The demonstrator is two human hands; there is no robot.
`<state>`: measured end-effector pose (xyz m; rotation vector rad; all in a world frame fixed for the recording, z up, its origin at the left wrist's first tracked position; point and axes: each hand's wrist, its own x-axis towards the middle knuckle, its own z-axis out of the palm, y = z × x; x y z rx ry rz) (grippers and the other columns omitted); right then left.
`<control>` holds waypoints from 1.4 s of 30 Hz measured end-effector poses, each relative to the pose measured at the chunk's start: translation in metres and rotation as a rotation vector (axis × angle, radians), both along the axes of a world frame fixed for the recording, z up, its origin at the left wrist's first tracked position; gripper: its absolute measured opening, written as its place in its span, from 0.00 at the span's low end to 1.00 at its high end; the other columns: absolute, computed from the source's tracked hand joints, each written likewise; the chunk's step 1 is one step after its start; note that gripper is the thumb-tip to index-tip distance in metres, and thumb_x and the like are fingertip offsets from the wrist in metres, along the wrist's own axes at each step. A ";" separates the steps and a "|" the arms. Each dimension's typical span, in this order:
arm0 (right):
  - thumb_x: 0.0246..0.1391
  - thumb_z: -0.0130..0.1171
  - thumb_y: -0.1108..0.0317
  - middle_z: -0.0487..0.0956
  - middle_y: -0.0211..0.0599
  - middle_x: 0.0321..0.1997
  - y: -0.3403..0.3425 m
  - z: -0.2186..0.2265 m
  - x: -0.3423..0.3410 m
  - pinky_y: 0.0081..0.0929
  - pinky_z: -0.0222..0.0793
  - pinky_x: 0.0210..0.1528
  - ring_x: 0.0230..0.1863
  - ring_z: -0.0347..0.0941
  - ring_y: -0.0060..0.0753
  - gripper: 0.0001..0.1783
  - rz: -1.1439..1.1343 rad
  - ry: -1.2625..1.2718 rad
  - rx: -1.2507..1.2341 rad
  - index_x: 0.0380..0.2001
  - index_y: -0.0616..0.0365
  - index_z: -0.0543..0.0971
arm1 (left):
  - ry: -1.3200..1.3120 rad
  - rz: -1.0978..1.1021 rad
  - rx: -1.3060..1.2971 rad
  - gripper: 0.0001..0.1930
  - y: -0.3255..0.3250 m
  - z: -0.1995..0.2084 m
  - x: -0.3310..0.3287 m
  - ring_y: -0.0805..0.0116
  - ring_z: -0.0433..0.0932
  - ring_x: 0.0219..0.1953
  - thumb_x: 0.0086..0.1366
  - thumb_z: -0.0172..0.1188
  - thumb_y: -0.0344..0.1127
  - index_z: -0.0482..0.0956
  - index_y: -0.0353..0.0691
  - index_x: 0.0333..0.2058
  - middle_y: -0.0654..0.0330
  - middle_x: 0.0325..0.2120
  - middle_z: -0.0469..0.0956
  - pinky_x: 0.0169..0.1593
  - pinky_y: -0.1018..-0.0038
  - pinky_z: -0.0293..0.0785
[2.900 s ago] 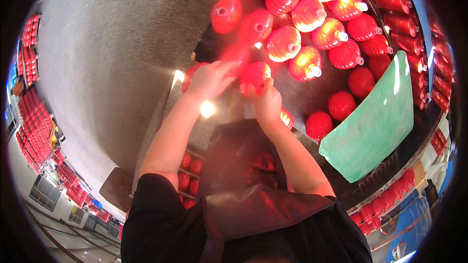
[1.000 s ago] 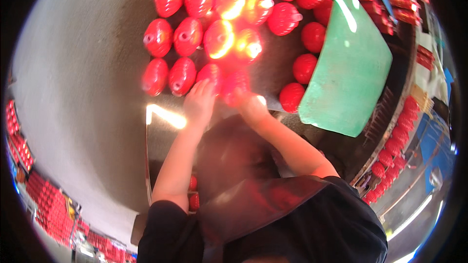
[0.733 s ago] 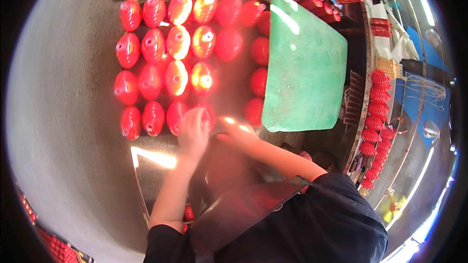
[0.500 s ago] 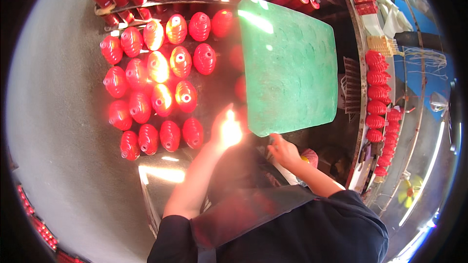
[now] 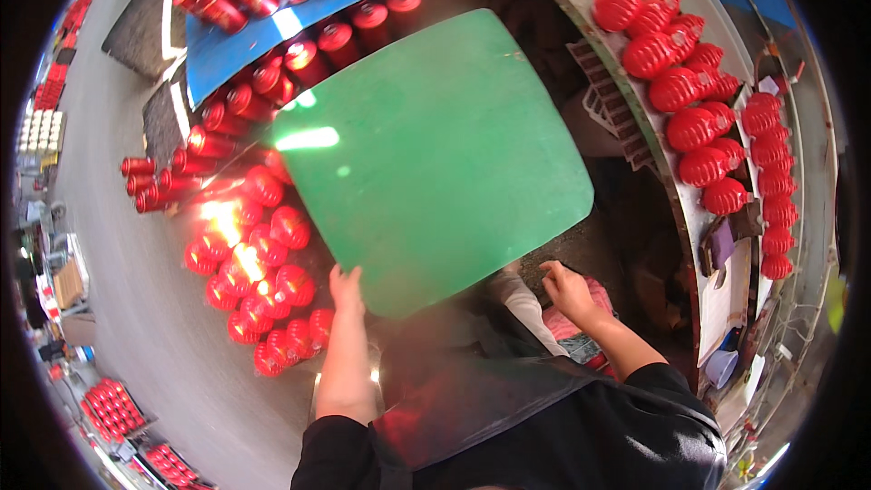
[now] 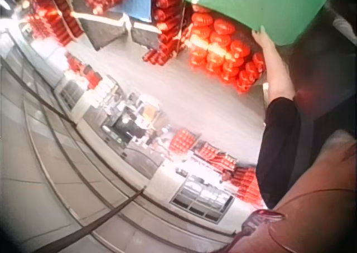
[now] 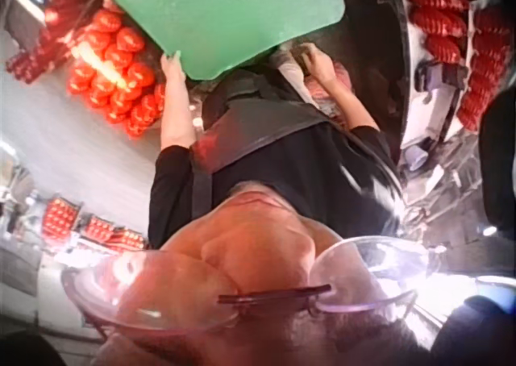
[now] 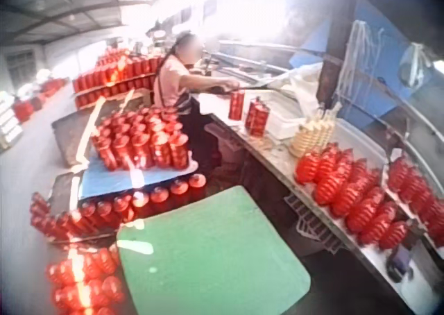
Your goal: The person applies gold labels to red plastic bottles by hand, smoothing each label around the bottle body. After labeling, the person moves the bottles to a green tray and arranges them in rows.
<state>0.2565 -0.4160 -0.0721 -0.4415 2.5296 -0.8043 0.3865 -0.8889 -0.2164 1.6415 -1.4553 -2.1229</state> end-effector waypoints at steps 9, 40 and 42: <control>0.58 0.60 0.73 0.83 0.49 0.31 0.119 0.008 -0.099 0.42 0.78 0.40 0.35 0.83 0.52 0.13 -0.317 -0.060 -0.028 0.47 0.58 0.79 | 0.088 -0.107 0.282 0.30 0.031 0.228 -0.018 0.53 0.81 0.52 0.61 0.64 0.30 0.70 0.35 0.63 0.54 0.53 0.79 0.54 0.57 0.80; 0.65 0.60 0.68 0.84 0.57 0.43 0.219 0.002 -0.276 0.36 0.75 0.49 0.46 0.83 0.43 0.18 -0.313 -0.136 -0.328 0.54 0.68 0.78 | -0.029 -0.903 -0.201 0.20 0.273 0.205 -0.191 0.63 0.82 0.52 0.69 0.59 0.44 0.81 0.41 0.55 0.54 0.48 0.84 0.57 0.68 0.76; 0.64 0.62 0.65 0.85 0.58 0.40 0.232 0.000 -0.271 0.39 0.76 0.46 0.43 0.84 0.49 0.17 -0.271 -0.095 -0.042 0.50 0.68 0.79 | -0.209 -0.820 -0.220 0.19 0.257 0.183 -0.138 0.59 0.84 0.50 0.66 0.63 0.44 0.83 0.43 0.52 0.54 0.46 0.86 0.56 0.65 0.77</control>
